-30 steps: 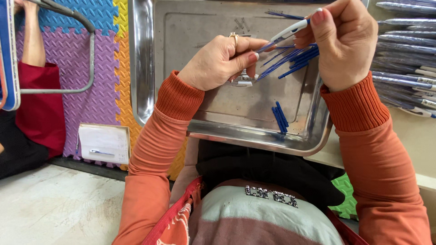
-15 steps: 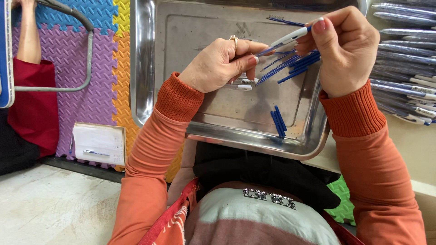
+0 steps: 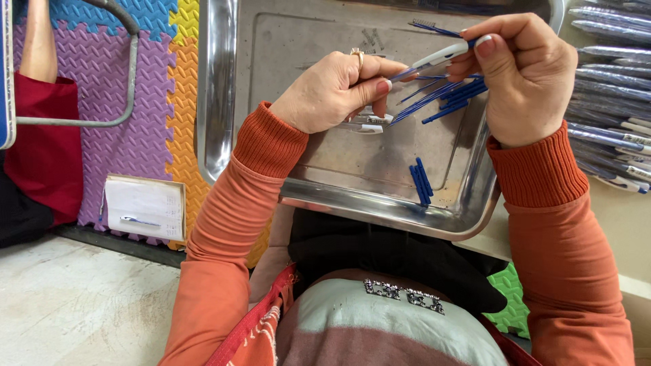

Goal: The person assembles ballpoint pens by hand, inserting ink refills, springs, and other components into the pen bodies before snapping on the caps and placing the completed items onto a metal tray.

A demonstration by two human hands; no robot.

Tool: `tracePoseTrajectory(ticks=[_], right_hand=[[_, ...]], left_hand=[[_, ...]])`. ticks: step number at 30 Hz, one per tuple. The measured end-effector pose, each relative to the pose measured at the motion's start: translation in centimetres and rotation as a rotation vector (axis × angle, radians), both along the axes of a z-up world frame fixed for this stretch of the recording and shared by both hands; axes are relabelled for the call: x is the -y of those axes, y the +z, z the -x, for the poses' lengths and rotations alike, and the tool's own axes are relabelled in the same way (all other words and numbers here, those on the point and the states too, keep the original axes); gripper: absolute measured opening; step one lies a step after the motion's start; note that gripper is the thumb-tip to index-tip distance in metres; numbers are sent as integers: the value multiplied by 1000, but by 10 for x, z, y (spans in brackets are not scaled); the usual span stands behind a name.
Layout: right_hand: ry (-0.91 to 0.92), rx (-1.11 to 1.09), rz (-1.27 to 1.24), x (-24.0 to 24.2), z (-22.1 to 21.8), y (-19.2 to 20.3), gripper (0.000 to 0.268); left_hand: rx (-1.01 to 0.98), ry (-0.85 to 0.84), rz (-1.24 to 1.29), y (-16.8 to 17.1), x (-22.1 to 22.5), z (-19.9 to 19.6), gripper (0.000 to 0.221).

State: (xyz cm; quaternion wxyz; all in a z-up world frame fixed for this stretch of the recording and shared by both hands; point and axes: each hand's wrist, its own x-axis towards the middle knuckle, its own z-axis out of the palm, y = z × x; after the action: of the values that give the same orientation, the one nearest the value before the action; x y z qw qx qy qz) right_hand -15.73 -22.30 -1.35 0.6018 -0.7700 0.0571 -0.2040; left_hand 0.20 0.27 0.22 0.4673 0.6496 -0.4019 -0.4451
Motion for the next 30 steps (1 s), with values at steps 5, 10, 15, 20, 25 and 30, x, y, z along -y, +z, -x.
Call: tracePoseTrajectory(ticks=[5,10,15,20,25,30], right_hand=[[-47,-59,-116,-1,-2,1,33],[-81,-104,-188,5,1,-9,27],[-26,-34,-59,5,2,-7,20],[-24,3,-48,2,1,-10,18],[-42,-5,-115,4,-2,-12,34],[-31,5,-16,6,-1,-17,26]], left_hand=[[49,6,10,3,2,2,35],[75,2,-32,1,4,3,36],[15,1,-29,-4,1,2,36],[42,-25,-17,-1,0,1,37],[39,-6,-2,-2,2,1,35],[-82,-6,-6,-2,2,4,35]])
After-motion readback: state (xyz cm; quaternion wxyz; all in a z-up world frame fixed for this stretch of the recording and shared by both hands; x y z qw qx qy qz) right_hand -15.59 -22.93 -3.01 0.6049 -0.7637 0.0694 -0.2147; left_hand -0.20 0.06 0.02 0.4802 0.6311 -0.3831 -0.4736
